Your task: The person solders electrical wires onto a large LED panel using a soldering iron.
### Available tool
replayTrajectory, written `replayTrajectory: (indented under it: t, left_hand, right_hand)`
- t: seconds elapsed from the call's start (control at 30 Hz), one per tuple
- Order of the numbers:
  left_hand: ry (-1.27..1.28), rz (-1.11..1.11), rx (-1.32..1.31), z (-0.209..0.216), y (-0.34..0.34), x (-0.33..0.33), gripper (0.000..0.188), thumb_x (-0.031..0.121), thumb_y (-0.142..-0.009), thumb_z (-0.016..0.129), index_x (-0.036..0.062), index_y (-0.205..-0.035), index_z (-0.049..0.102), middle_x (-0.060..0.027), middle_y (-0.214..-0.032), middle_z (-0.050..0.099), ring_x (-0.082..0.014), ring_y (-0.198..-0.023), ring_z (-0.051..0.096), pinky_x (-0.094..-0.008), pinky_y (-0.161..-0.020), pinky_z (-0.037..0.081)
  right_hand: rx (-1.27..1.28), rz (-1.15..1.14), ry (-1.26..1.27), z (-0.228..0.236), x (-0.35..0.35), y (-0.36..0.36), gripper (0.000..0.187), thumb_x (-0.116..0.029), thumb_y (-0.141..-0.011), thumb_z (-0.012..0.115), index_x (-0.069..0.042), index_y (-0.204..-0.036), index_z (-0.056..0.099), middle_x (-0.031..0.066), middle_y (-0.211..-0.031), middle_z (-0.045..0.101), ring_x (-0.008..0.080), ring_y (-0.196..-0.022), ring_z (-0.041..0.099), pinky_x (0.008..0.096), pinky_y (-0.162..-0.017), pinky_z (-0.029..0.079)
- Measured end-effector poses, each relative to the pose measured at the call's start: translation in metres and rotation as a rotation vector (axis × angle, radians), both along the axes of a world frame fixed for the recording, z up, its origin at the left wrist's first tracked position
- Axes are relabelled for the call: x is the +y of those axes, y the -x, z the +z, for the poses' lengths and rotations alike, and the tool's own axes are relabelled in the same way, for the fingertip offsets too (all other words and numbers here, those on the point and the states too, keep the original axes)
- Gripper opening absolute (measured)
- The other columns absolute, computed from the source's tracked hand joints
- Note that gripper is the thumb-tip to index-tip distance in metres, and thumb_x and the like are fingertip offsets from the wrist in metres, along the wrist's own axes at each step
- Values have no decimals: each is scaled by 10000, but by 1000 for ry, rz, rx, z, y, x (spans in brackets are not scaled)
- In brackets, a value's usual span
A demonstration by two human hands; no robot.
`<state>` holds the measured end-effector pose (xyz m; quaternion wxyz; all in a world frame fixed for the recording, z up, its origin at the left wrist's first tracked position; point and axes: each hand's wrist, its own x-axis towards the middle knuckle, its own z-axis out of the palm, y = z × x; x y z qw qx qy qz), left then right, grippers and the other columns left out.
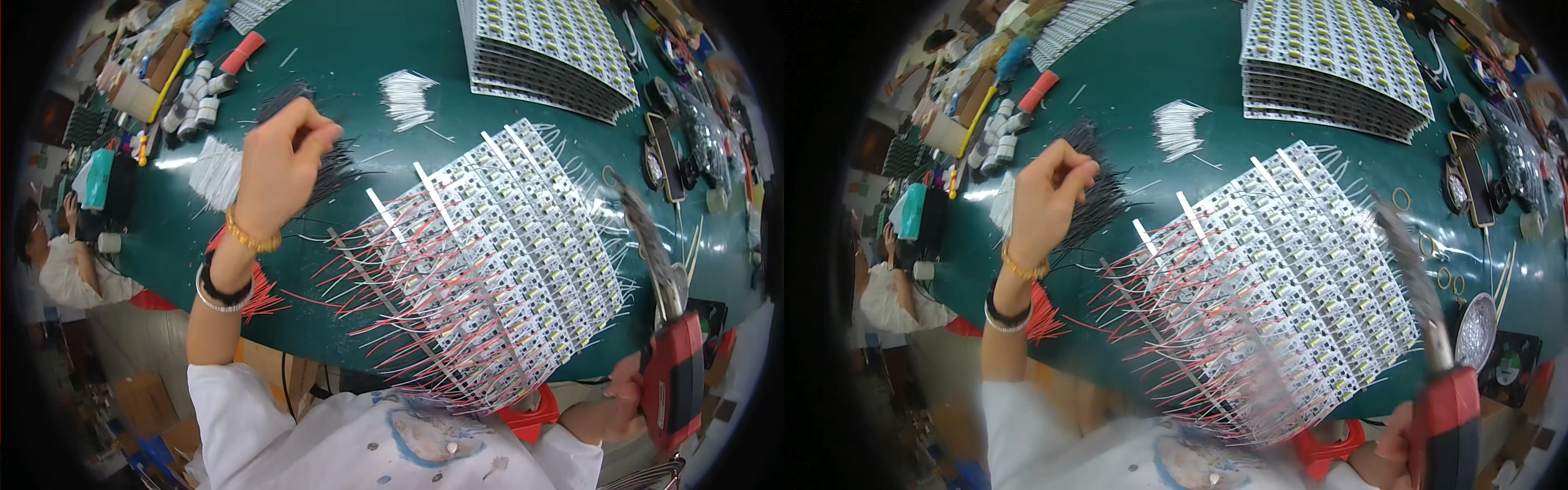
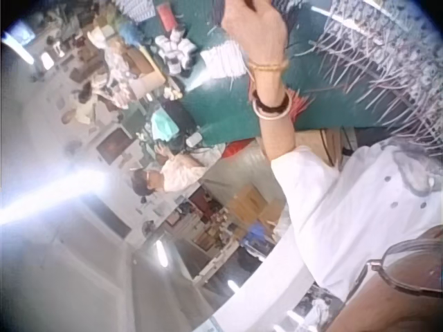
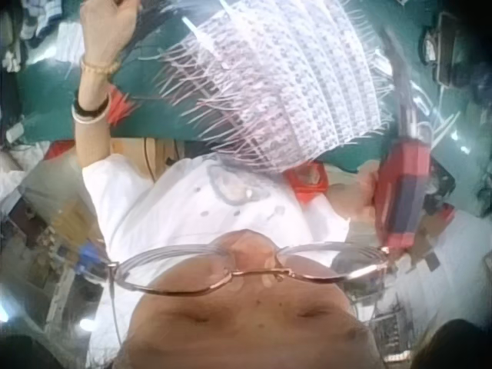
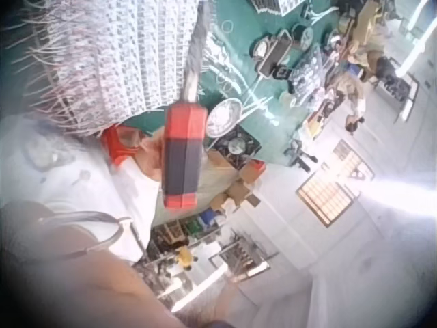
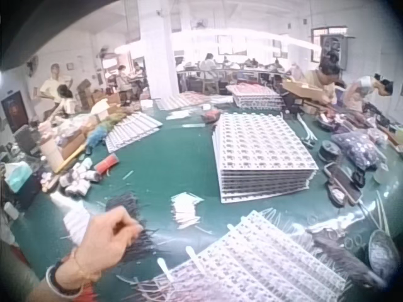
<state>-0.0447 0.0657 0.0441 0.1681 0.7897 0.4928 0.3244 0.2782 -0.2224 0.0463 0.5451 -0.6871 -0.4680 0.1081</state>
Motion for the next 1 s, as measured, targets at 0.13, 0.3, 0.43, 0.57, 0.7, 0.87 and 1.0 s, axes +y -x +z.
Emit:
replayTrajectory:
  t: [0.13,0.3,0.43,0.57,0.7,0.87,1.0]
  left_hand:
    - [417,-266,-353,-11,-45,-35,91,47,-867,661,-18,-847,599,-50,-721,621,-67,-642,579,-229,-541,439]
    - [334,-215,-231,-37,-77,-36,124,71,-867,673,-19,-830,596,-72,-730,629,-88,-645,585,-248,-567,470]
    - [287,-156,-129,-45,-80,-41,146,80,-856,679,-18,-810,581,-97,-718,625,-139,-606,592,-273,-574,487]
    - [220,-117,-99,-49,-74,-43,152,55,-829,694,-7,-784,562,-83,-678,593,-159,-561,570,-274,-542,468]
    - [149,-137,-132,-54,-75,-45,168,40,-816,702,5,-764,546,-77,-656,572,-154,-546,553,-274,-514,449]
    - [117,-141,-122,-56,-75,-45,189,29,-810,698,11,-747,521,-78,-659,564,-169,-532,544,-280,-490,436]
    - [126,-155,-110,-55,-75,-43,194,25,-806,699,11,-745,516,-76,-657,561,-174,-528,544,-285,-489,437]
  right_hand:
    - [131,45,-16,-5,35,32,486,-340,-869,717,51,-1096,537,29,-581,516,125,-483,499,245,-487,394]
    - [457,251,83,-2,66,40,518,-322,-849,741,58,-1116,513,35,-583,518,121,-473,495,261,-445,399]
    - [477,207,233,-10,77,44,843,-557,-828,672,115,-1280,438,9,-494,474,90,-371,438,233,-390,348]
    - [524,288,299,-16,79,45,847,-585,-824,657,105,-1269,448,-1,-484,472,88,-372,441,231,-399,357]
    - [575,370,384,-16,81,43,834,-569,-827,666,106,-1260,439,-2,-486,474,88,-374,445,228,-405,362]
    - [539,381,327,-30,72,37,764,-529,-837,680,92,-1218,453,3,-488,471,101,-376,451,235,-397,352]
    - [614,343,325,-28,71,42,700,-496,-848,685,83,-1177,469,8,-490,459,117,-382,458,254,-391,350]
